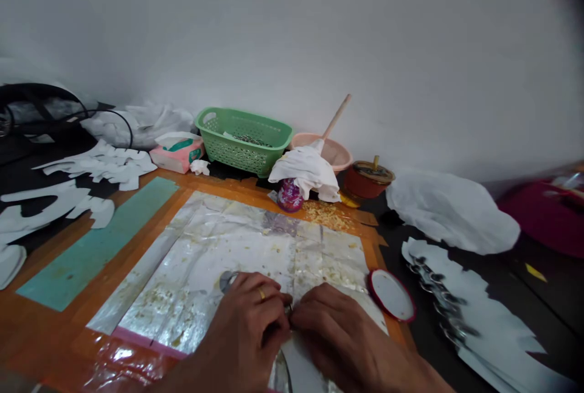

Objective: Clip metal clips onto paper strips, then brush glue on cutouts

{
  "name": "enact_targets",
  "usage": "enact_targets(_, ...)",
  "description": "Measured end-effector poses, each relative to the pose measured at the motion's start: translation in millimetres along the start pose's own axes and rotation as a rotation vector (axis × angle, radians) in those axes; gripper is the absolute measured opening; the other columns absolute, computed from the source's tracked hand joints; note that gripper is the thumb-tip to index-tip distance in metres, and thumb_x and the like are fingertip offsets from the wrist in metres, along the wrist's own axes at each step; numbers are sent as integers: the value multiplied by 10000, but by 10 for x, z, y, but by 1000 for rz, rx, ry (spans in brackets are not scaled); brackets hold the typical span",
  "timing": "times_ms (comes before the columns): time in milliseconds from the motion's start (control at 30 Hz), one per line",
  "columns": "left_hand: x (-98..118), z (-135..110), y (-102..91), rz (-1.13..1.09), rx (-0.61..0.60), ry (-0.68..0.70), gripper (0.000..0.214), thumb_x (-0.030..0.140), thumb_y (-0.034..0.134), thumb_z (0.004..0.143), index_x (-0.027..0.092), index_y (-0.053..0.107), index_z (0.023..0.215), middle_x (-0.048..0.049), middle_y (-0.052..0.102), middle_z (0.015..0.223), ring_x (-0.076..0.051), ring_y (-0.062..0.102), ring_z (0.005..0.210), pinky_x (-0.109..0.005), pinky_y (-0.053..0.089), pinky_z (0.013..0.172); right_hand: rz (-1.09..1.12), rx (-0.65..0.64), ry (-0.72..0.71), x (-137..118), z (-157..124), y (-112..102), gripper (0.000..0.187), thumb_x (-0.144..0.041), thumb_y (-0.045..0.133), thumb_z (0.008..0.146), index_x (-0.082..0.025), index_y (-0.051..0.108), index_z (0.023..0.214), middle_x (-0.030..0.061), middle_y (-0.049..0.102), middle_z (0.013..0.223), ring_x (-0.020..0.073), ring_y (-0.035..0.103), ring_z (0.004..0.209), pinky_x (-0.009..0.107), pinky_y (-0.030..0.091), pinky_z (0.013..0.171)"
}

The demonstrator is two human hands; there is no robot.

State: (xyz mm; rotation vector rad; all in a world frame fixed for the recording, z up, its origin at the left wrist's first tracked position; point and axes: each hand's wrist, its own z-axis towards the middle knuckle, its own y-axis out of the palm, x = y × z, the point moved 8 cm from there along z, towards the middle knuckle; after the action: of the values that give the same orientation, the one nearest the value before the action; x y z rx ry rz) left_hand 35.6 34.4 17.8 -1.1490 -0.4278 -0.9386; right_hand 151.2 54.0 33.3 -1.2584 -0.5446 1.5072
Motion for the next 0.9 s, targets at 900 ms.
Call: enact_targets(900,16,-34,26,39,20,68,169,21,610,803,182,566,775,-13,710,946,-211,616,953,-392,436,844,-166,-78,-23,-136,35,26,394,-167,185,1102,-183,527,907,36,625,786,178,494,703,323,390,687)
